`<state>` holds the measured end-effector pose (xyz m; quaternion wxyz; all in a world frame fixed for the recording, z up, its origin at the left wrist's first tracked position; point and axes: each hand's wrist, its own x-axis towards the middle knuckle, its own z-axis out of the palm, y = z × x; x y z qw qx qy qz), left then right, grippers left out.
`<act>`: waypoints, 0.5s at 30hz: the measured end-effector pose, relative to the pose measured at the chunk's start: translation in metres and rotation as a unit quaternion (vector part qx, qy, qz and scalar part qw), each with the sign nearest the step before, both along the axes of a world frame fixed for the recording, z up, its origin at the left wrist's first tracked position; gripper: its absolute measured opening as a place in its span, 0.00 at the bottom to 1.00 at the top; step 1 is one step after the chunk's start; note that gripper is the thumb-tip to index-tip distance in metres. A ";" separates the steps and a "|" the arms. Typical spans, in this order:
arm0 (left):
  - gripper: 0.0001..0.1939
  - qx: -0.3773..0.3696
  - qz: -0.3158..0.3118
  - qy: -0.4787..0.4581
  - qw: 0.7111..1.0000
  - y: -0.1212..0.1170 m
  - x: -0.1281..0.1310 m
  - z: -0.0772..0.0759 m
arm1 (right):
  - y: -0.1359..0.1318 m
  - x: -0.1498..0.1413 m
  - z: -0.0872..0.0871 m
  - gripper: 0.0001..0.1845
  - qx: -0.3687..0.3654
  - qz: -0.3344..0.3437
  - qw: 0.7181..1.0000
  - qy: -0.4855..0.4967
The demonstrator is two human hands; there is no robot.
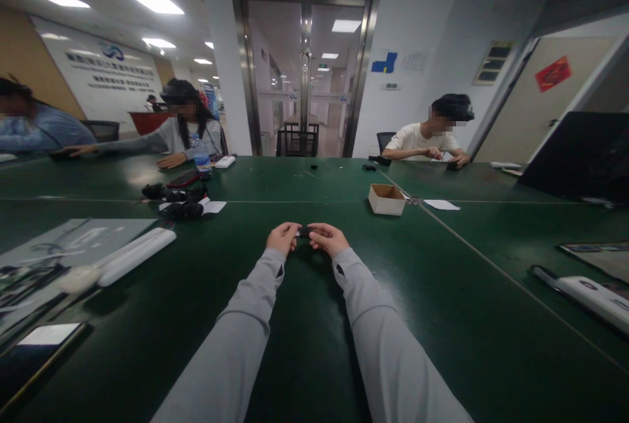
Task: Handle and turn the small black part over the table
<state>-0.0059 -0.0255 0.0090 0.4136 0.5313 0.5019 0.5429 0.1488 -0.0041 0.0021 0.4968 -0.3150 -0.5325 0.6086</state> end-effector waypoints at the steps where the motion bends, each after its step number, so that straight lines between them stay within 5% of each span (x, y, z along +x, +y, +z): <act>1: 0.18 0.010 -0.001 -0.007 1.000 0.000 0.000 -0.001 | 0.000 0.000 0.000 0.22 -0.006 -0.006 1.000 0.002; 15: 0.20 0.049 0.015 0.048 0.998 -0.001 0.005 -0.004 | 0.001 0.000 0.000 0.19 -0.029 -0.031 0.999 0.017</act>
